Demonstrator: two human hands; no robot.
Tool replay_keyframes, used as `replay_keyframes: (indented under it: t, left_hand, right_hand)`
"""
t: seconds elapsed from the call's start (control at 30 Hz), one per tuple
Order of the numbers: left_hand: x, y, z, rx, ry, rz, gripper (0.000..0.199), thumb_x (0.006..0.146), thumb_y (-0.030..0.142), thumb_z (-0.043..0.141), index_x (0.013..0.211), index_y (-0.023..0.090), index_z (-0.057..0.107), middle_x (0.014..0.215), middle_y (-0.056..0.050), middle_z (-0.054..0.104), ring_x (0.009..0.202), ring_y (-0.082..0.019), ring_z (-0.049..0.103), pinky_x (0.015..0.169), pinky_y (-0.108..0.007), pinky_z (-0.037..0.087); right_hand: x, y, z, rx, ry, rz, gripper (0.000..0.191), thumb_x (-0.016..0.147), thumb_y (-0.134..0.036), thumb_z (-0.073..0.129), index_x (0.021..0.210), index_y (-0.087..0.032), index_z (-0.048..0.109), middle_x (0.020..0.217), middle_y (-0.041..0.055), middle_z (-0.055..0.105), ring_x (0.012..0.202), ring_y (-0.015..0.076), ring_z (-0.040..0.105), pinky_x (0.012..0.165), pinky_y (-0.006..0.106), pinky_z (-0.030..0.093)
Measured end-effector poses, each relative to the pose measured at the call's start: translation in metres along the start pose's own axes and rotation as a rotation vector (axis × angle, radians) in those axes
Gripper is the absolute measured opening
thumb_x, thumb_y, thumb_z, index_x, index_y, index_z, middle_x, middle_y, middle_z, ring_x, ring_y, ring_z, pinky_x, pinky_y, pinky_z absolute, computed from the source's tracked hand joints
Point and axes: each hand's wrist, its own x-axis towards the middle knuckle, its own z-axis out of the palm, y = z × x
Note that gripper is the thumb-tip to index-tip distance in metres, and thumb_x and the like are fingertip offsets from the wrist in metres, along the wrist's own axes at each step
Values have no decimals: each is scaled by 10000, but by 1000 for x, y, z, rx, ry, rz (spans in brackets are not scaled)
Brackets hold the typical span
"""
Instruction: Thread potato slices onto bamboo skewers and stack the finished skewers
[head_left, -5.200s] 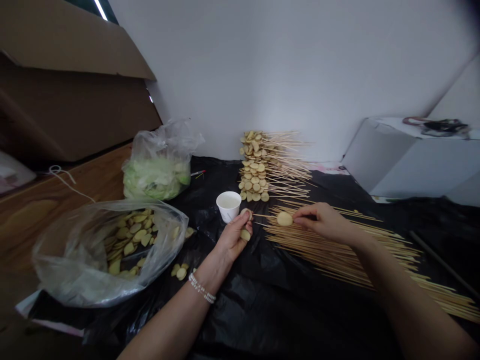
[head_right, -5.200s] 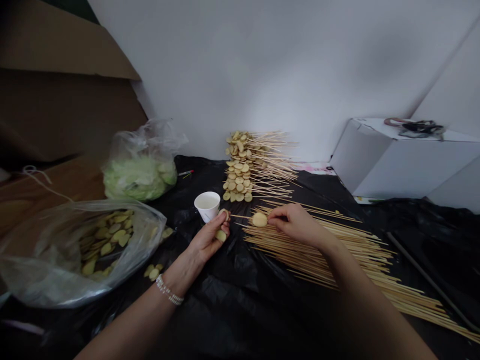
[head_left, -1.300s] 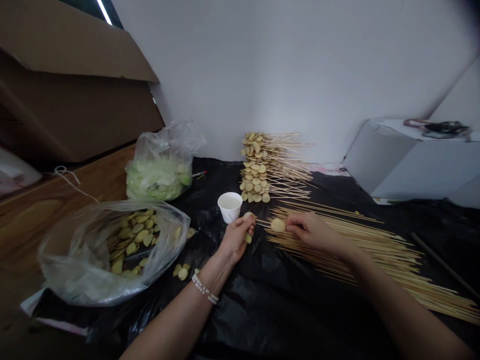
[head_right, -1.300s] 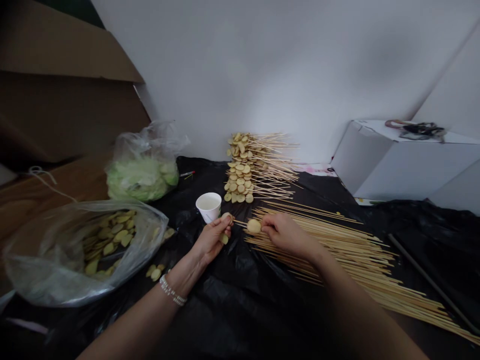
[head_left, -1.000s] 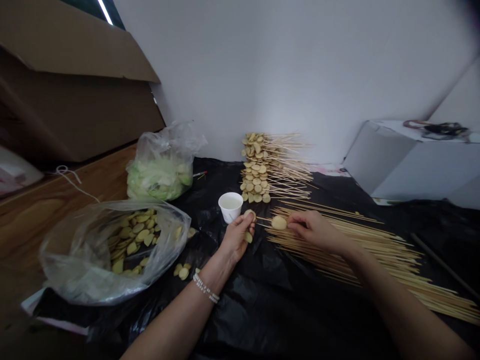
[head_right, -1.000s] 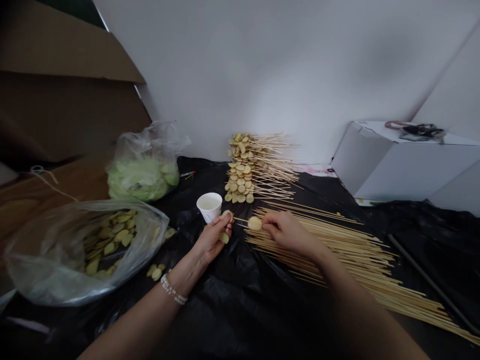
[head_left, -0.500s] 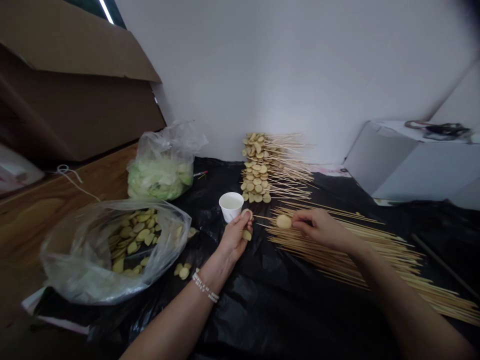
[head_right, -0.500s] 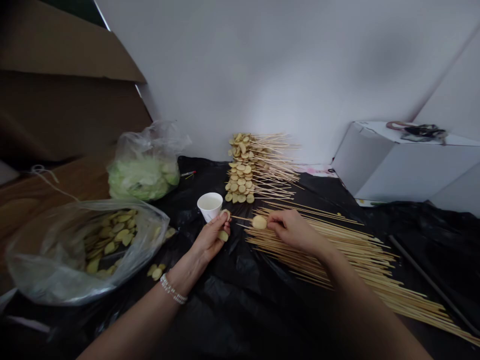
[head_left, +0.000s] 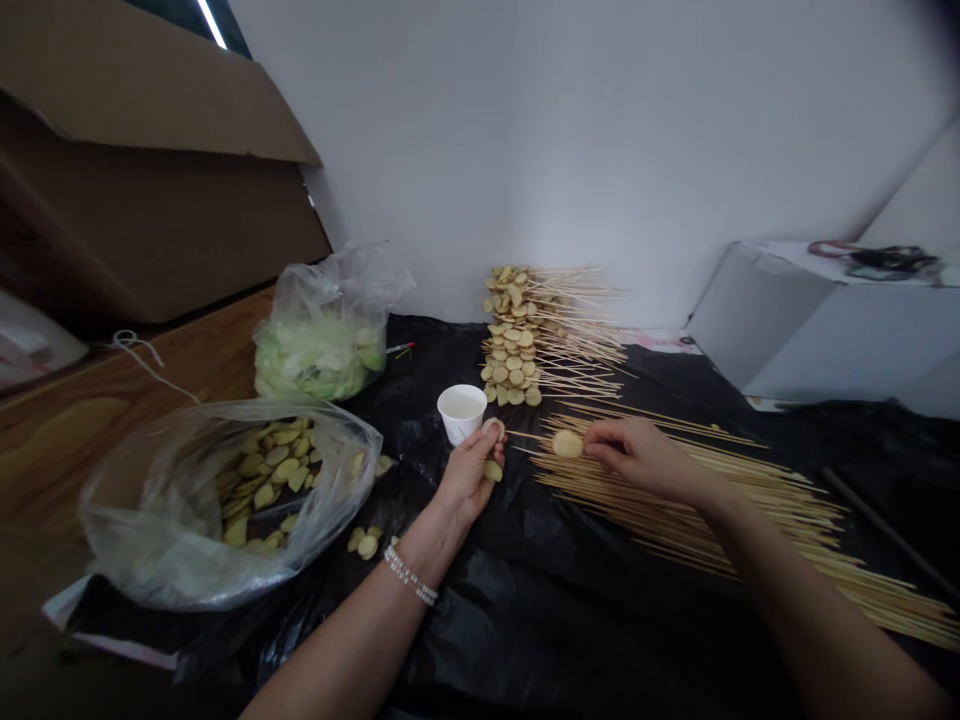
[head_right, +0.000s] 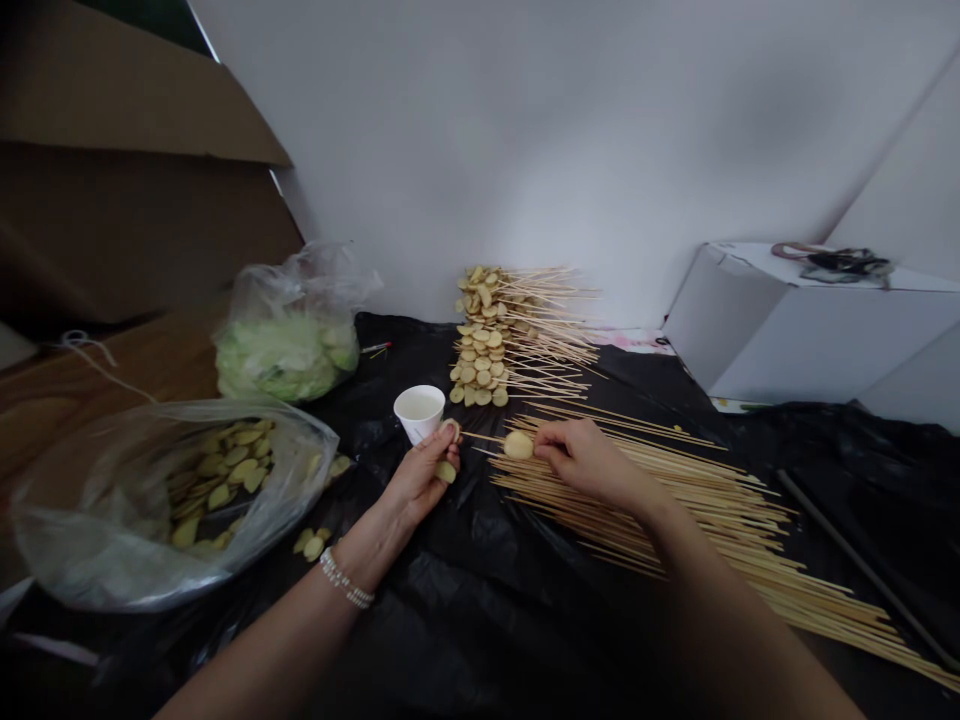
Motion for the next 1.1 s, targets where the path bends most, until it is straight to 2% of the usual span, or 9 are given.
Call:
replay_keyframes:
  t: [0.17, 0.47, 0.8, 1.1]
  left_hand:
    - [1, -1, -1, 25, -5, 16, 187, 630, 148, 791, 741, 93, 651, 673, 1, 588, 504, -4, 492, 476, -81, 434]
    - [2, -5, -2, 124, 25, 126, 296, 512, 222, 852, 713, 90, 681, 654, -7, 605, 517, -14, 487, 470, -101, 404]
    - [2, -6, -3, 152, 45, 154, 312, 496, 250, 853, 700, 88, 681, 664, -13, 610, 531, -21, 489, 489, -121, 394]
    - [0, -8, -1, 211, 69, 192, 305, 486, 281, 851, 656, 93, 682, 649, -22, 618, 521, -31, 495, 487, -137, 396]
  right_hand:
    - [0, -2, 0, -6, 2, 3, 192, 831, -246, 454, 673, -194, 550, 637, 0, 561, 602, 131, 457, 577, 257, 321]
    - [-2, -8, 1, -32, -7, 27, 196, 822, -223, 459, 671, -192, 579, 624, -7, 579, 583, 128, 460, 565, 252, 301]
    - [-1, -7, 8, -137, 64, -37, 208, 837, -210, 445, 693, -192, 594, 644, 2, 594, 570, 118, 457, 565, 252, 284]
    - [-5, -20, 7, -166, 32, 5, 215, 827, -187, 451, 674, -195, 602, 662, 22, 624, 594, 135, 501, 575, 271, 297]
